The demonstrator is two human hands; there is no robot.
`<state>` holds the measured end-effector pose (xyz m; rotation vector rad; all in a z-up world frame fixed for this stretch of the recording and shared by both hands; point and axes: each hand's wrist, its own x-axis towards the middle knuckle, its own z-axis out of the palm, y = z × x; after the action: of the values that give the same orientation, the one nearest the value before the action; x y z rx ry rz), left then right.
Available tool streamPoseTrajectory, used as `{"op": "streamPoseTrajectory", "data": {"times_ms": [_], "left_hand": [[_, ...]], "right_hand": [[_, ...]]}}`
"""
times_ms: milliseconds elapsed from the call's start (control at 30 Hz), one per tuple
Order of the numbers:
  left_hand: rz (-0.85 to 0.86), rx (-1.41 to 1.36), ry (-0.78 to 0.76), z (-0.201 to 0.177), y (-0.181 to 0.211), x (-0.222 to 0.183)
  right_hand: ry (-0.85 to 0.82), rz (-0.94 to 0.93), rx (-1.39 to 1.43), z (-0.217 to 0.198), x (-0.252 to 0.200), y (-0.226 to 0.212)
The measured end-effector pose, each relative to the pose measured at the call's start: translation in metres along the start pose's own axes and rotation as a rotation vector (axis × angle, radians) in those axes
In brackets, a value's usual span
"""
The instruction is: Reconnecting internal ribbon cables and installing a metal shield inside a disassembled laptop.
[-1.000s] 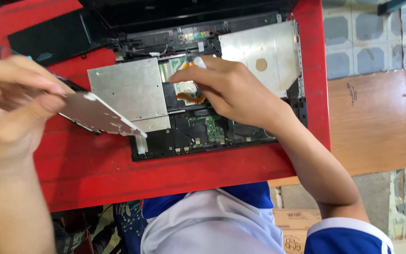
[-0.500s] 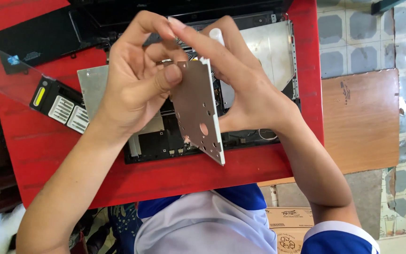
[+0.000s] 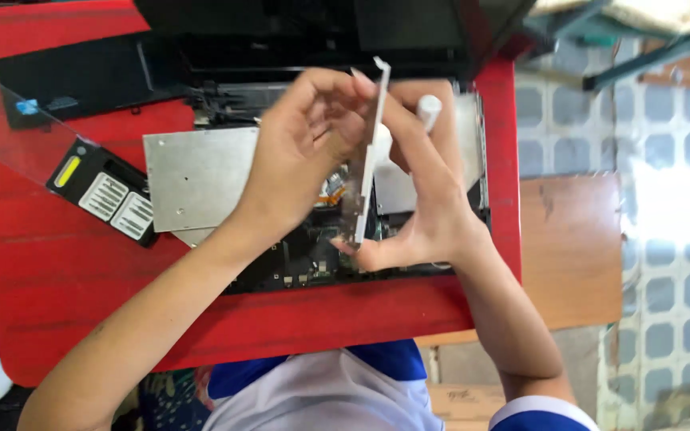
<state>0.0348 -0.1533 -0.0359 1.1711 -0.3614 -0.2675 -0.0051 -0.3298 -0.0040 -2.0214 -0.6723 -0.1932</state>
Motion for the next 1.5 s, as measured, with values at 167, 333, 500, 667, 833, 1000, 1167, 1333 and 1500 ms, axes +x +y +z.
{"op": "streamPoseTrajectory", "data": {"times_ms": [167, 333, 500, 667, 833, 1000, 1167, 1333, 1500], "left_hand": [[0.089, 0.475, 0.118, -0.018, 0.024, -0.010], [0.181, 0.647, 0.090, -0.046, 0.024, -0.028], [0.090, 0.595, 0.094, -0.061, 0.002, -0.030], [0.014, 0.498, 0.041, -0.072, -0.001, -0.035], [-0.062, 0.446, 0.029, -0.074, 0.005, -0.040], [-0.032, 0.497, 0.023, -0.071, 0.004, -0.040], [0.210, 0.849, 0.046, -0.064, 0.003, -0.037], [0.306, 1.005, 0.014, -0.066, -0.005, -0.038], [0.329, 1.086, -0.009, -0.064, -0.007, -0.040]], "right_hand": [[-0.022, 0.011, -0.276, -0.003, 0.005, 0.004], [-0.187, 0.022, -0.459, -0.002, 0.007, 0.011], [-0.335, 0.060, -0.462, 0.004, 0.008, 0.012], [-0.356, 0.048, -0.483, 0.015, 0.009, 0.012], [-0.352, 0.008, -0.462, 0.009, 0.012, 0.011], [-0.367, -0.002, -0.440, 0.004, 0.010, 0.015], [-0.384, -0.006, -0.482, -0.001, 0.006, 0.019], [-0.408, -0.027, -0.415, 0.003, 0.005, 0.039], [-0.434, 0.020, -0.361, 0.005, 0.004, 0.044]]}}
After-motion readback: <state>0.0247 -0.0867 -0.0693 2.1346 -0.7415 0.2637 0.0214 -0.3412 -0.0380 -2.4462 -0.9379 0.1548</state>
